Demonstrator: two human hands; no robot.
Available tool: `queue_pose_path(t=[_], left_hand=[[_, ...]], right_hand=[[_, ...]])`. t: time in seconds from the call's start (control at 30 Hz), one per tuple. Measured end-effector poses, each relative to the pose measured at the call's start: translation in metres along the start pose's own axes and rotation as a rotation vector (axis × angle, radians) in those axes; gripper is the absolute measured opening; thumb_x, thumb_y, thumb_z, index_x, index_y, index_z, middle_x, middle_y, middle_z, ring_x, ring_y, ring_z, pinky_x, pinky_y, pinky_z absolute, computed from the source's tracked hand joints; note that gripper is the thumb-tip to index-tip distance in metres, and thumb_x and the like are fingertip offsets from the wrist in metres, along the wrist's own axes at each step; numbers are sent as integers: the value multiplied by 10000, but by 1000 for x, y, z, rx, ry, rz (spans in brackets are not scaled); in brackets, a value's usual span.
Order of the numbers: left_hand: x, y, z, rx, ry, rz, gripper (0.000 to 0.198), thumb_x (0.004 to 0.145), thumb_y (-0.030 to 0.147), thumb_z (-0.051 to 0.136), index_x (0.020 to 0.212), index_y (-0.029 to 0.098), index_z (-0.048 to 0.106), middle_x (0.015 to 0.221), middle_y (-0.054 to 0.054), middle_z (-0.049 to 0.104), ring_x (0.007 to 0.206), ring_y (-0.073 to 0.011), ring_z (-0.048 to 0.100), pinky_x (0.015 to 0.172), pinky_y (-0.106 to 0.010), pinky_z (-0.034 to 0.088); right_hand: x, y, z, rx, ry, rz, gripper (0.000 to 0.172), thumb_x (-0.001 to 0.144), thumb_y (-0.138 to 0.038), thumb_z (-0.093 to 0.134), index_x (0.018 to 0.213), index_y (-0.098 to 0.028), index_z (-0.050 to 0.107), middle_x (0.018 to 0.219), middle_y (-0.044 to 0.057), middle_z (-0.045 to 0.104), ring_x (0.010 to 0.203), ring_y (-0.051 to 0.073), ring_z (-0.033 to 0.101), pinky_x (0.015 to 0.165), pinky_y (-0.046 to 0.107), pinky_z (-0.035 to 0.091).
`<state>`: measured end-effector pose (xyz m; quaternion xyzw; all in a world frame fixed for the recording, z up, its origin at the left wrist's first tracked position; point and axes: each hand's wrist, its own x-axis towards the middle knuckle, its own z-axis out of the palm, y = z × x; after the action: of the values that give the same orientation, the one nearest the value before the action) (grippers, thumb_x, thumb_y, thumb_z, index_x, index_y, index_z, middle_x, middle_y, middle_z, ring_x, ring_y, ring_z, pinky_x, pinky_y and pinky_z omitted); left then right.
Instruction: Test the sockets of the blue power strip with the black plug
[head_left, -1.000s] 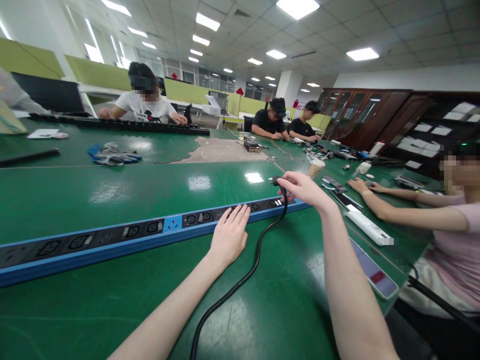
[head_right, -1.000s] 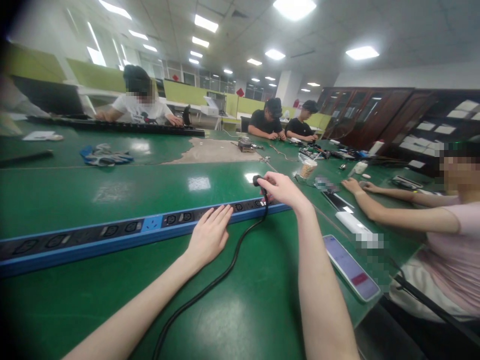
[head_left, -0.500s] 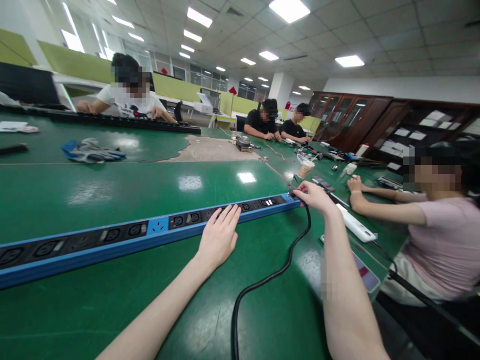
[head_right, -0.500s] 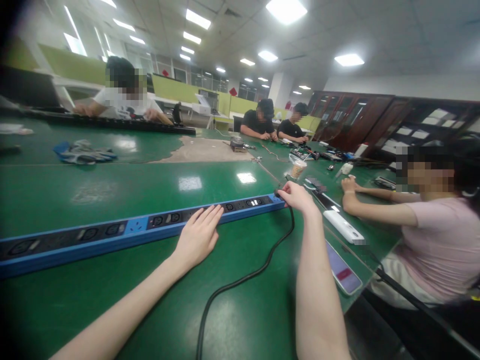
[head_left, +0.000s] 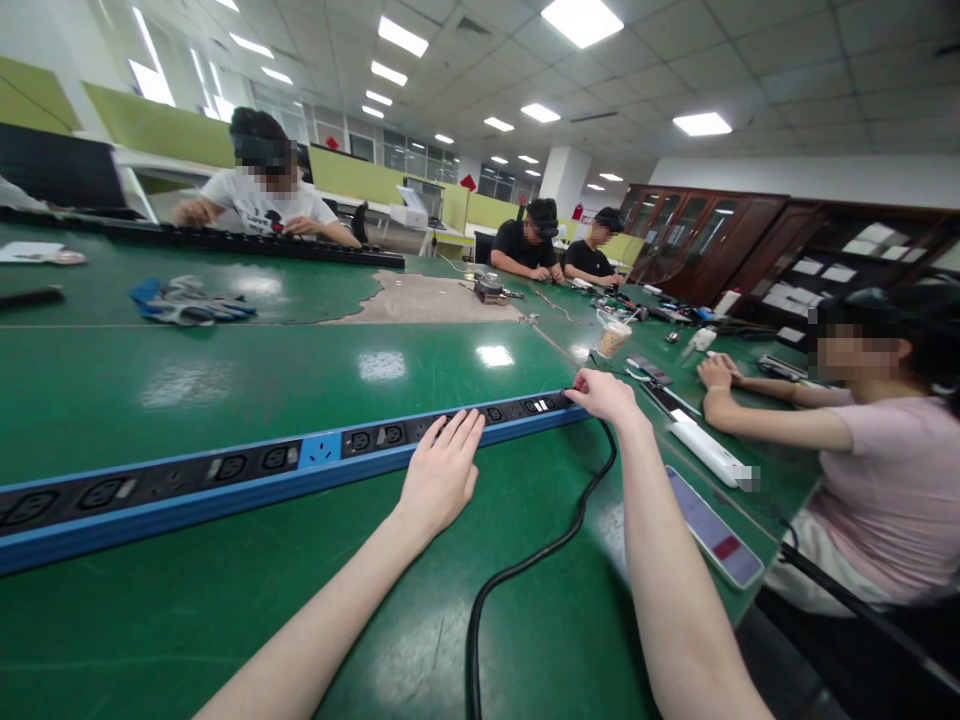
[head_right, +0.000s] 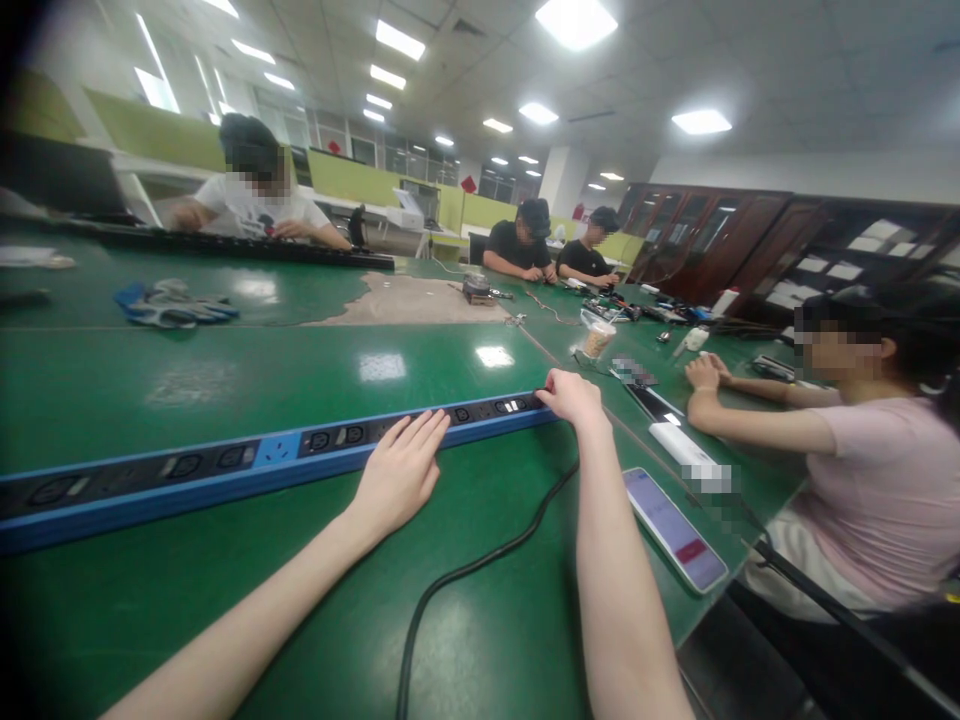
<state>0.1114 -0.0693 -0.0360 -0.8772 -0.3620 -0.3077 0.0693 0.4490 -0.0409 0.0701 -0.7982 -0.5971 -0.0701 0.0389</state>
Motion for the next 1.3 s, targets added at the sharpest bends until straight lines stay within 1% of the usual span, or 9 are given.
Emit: queue_pose_path(t=[0.1,0.27,0.43,0.53,0.77,0.97,1.07,1.2,1.3], left_hand=[[0,0,0,5,-1,-1,689,917,159,503,1600,186,417,1656,-74,422,1540,-239,385,1308,-463,263],[0,-1,1,13,0,0,692,915,159,510,1601,182,418,1651,-81,430,1539,-241,388,1304,-462,261],[0,0,1,21,-2,4,701,913,166,521,1605,177,416,1651,-85,427,1539,-250,388,1307,-466,257],[0,0,2,23,4,-2,701,913,164,520,1606,177,416,1650,-84,428,1540,-250,387,1305,-462,262],[0,0,1,24,-2,-4,685,915,163,517,1595,169,432,1651,-85,428,1542,-245,382,1304,-456,258],[0,-1,0,20,8,6,687,910,168,530,1590,166,439,1641,-92,444,1536,-250,391,1298,-460,272],[0,-1,1,22,5,5,682,917,175,526,1592,166,434,1647,-94,434,1536,-251,391,1299,-465,267],[0,-1,0,30,2,1,686,917,181,530,1595,167,430,1650,-92,431,1539,-248,386,1303,-459,262],[0,-1,0,32,2,3,705,905,176,541,1600,169,422,1649,-92,431,1538,-250,388,1304,-456,262]], right_hand=[[3,-3,4,-15,-8,21,344,916,-547,651,1045,-234,713,1086,99,756,1003,246,700,832,327,483],[5,-4,8,56,-8,87,364,894,-554,675,1049,-230,733,1092,107,760,1001,245,708,813,317,504],[4,-2,8,33,-18,96,285,843,-495,732,997,-258,764,1077,97,769,986,274,723,818,350,524],[11,0,6,28,-29,113,298,820,-497,751,1002,-262,777,1080,97,771,975,282,728,813,364,533],[33,4,-2,63,-156,69,298,720,-475,844,886,-233,794,944,75,776,869,237,734,758,304,529],[22,3,3,16,-82,81,340,772,-514,785,979,-244,785,1052,97,775,935,252,732,785,320,529],[26,3,1,1,-111,85,341,756,-515,798,969,-249,789,1050,94,775,939,257,735,789,328,533],[34,4,-4,43,-195,61,313,742,-495,821,894,-222,796,953,90,782,883,235,739,762,293,536],[31,4,-4,30,-171,45,324,752,-494,812,916,-215,791,968,99,783,900,247,740,771,304,540]])
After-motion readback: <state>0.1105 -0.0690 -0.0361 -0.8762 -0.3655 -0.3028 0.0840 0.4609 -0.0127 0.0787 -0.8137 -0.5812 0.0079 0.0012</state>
